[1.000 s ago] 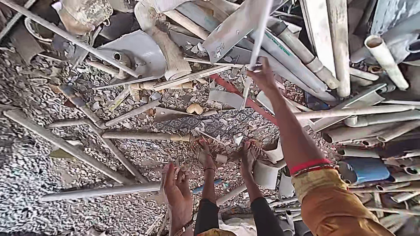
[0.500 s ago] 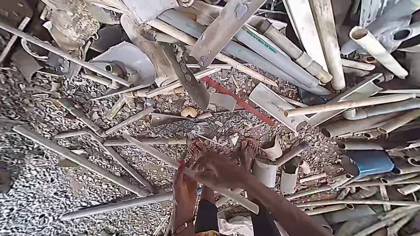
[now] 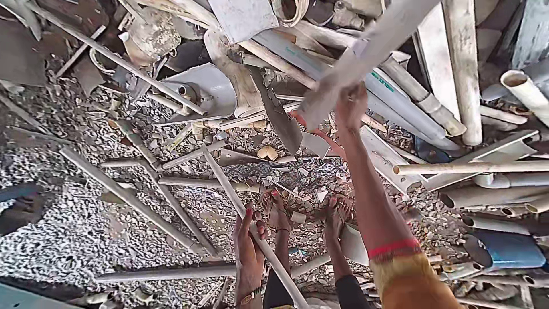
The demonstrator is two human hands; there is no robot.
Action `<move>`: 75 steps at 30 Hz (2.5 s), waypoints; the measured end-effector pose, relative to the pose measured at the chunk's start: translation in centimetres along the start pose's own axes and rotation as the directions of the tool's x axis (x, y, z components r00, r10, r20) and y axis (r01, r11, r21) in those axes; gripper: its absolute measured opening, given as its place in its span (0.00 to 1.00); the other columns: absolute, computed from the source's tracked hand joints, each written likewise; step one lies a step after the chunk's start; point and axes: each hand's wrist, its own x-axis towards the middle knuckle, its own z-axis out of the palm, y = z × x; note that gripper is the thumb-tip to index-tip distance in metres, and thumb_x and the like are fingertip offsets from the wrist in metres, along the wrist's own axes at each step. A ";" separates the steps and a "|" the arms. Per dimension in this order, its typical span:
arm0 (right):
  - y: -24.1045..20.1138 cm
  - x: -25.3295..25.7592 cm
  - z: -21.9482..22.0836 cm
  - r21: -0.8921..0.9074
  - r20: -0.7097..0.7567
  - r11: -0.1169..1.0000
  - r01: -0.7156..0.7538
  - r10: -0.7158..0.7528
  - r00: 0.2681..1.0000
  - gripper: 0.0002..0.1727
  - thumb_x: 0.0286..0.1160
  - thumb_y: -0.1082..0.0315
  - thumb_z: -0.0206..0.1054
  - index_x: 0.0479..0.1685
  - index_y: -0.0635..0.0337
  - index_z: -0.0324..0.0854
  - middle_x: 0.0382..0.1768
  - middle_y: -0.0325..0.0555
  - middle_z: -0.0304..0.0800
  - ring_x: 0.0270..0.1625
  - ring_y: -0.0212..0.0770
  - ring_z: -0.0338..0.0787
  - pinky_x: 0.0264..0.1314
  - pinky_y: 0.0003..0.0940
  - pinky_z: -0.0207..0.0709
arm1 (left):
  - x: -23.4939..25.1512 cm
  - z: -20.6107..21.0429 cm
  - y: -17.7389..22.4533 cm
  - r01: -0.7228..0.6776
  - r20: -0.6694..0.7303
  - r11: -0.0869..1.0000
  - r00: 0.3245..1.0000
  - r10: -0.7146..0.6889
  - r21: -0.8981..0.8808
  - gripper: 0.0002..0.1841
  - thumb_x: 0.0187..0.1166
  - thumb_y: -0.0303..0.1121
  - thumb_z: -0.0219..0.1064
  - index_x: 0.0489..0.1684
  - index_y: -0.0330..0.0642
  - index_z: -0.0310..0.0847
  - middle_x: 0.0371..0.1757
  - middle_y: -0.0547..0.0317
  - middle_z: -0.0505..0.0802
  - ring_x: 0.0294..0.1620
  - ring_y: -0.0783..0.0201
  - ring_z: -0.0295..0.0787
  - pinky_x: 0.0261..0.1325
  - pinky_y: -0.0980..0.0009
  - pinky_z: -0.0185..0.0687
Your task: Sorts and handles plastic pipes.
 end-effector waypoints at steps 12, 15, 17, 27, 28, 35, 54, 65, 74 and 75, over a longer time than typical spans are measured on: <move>6.5 -31.0 -8.6 -0.135 0.429 0.967 0.214 -0.138 0.893 0.19 0.75 0.67 0.61 0.54 0.76 0.83 0.27 0.54 0.92 0.27 0.46 0.95 0.31 0.42 0.88 | 0.4 -1.8 -0.5 -0.233 0.487 0.952 0.867 0.111 0.198 0.56 0.63 0.71 0.71 0.83 0.37 0.53 0.64 0.60 0.90 0.53 0.70 0.91 0.50 0.75 0.88; 6.5 -33.1 -7.4 -0.071 0.446 0.926 0.370 -0.303 0.843 0.16 0.76 0.66 0.59 0.53 0.71 0.82 0.24 0.49 0.89 0.23 0.39 0.90 0.30 0.29 0.85 | 0.4 -2.1 0.6 -0.434 0.642 0.883 0.732 0.231 0.177 0.52 0.58 0.75 0.68 0.76 0.40 0.69 0.66 0.66 0.90 0.65 0.72 0.87 0.66 0.71 0.85; 6.7 -33.2 -7.1 -0.042 0.452 0.887 0.460 -0.394 0.801 0.11 0.77 0.67 0.58 0.46 0.65 0.80 0.23 0.46 0.86 0.24 0.38 0.89 0.32 0.27 0.84 | 0.1 -2.2 1.3 -0.444 0.616 0.870 0.753 0.233 0.214 0.49 0.57 0.67 0.77 0.73 0.39 0.67 0.61 0.67 0.92 0.60 0.74 0.90 0.63 0.73 0.87; 4.6 -21.4 -5.5 0.274 0.856 0.944 0.185 -0.327 0.401 0.28 0.71 0.54 0.76 0.61 0.70 0.85 0.61 0.60 0.90 0.68 0.49 0.88 0.75 0.47 0.78 | -1.0 -4.1 0.8 -0.293 -0.130 0.956 0.949 0.287 -0.023 0.27 0.73 0.24 0.63 0.72 0.38 0.61 0.47 0.66 0.91 0.45 0.75 0.92 0.49 0.73 0.93; 3.8 -19.6 -4.7 0.253 0.773 0.920 0.300 -0.378 0.510 0.26 0.72 0.57 0.73 0.58 0.73 0.85 0.59 0.62 0.91 0.66 0.50 0.89 0.72 0.45 0.80 | -0.9 -4.4 0.6 -0.288 -0.184 0.955 0.945 0.271 -0.069 0.25 0.76 0.23 0.61 0.73 0.39 0.61 0.48 0.65 0.91 0.45 0.74 0.93 0.49 0.71 0.93; -2.1 -7.1 4.6 -0.293 0.639 0.886 0.359 -0.098 0.763 0.55 0.71 0.43 0.74 0.91 0.66 0.48 0.80 0.81 0.64 0.80 0.79 0.68 0.75 0.78 0.60 | 0.6 -11.2 1.9 -0.456 -0.647 0.883 0.643 0.411 0.108 0.36 0.74 0.20 0.70 0.82 0.32 0.55 0.65 0.47 0.82 0.60 0.68 0.84 0.62 0.70 0.83; -1.7 -35.3 8.5 0.413 0.904 0.783 0.465 -0.414 -0.106 0.51 0.57 0.54 0.86 0.89 0.40 0.67 0.86 0.49 0.69 0.88 0.58 0.66 0.82 0.64 0.63 | 1.2 -15.3 3.6 -0.087 -0.516 0.580 0.364 0.776 0.810 0.45 0.77 0.37 0.71 0.87 0.18 0.48 0.86 0.14 0.56 0.89 0.27 0.50 0.91 0.48 0.48; 1.4 -8.2 6.3 -0.313 0.625 0.834 0.454 -0.179 0.760 0.27 0.77 0.61 0.71 0.67 0.75 0.79 0.70 0.76 0.79 0.74 0.71 0.79 0.75 0.65 0.72 | 2.3 -11.2 7.5 -0.349 -0.212 0.508 0.621 0.755 0.788 0.53 0.65 0.42 0.79 0.88 0.26 0.49 0.87 0.18 0.53 0.88 0.28 0.49 0.86 0.43 0.53; -2.6 7.7 6.1 -0.603 0.422 0.675 0.425 -0.182 0.888 0.37 0.72 0.57 0.73 0.77 0.73 0.71 0.80 0.76 0.66 0.83 0.76 0.67 0.74 0.75 0.64 | 2.0 -7.1 7.2 -0.293 -0.051 0.747 0.915 0.400 0.597 0.27 0.77 0.42 0.67 0.75 0.42 0.76 0.80 0.49 0.77 0.69 0.57 0.83 0.60 0.56 0.85; -3.0 7.8 5.8 -0.608 0.458 0.658 0.445 -0.167 0.873 0.38 0.73 0.57 0.73 0.78 0.74 0.69 0.80 0.77 0.66 0.83 0.76 0.66 0.73 0.76 0.63 | 2.0 -6.7 7.2 -0.334 -0.009 0.716 0.903 0.429 0.613 0.27 0.76 0.43 0.66 0.74 0.40 0.77 0.78 0.49 0.79 0.66 0.60 0.85 0.59 0.61 0.86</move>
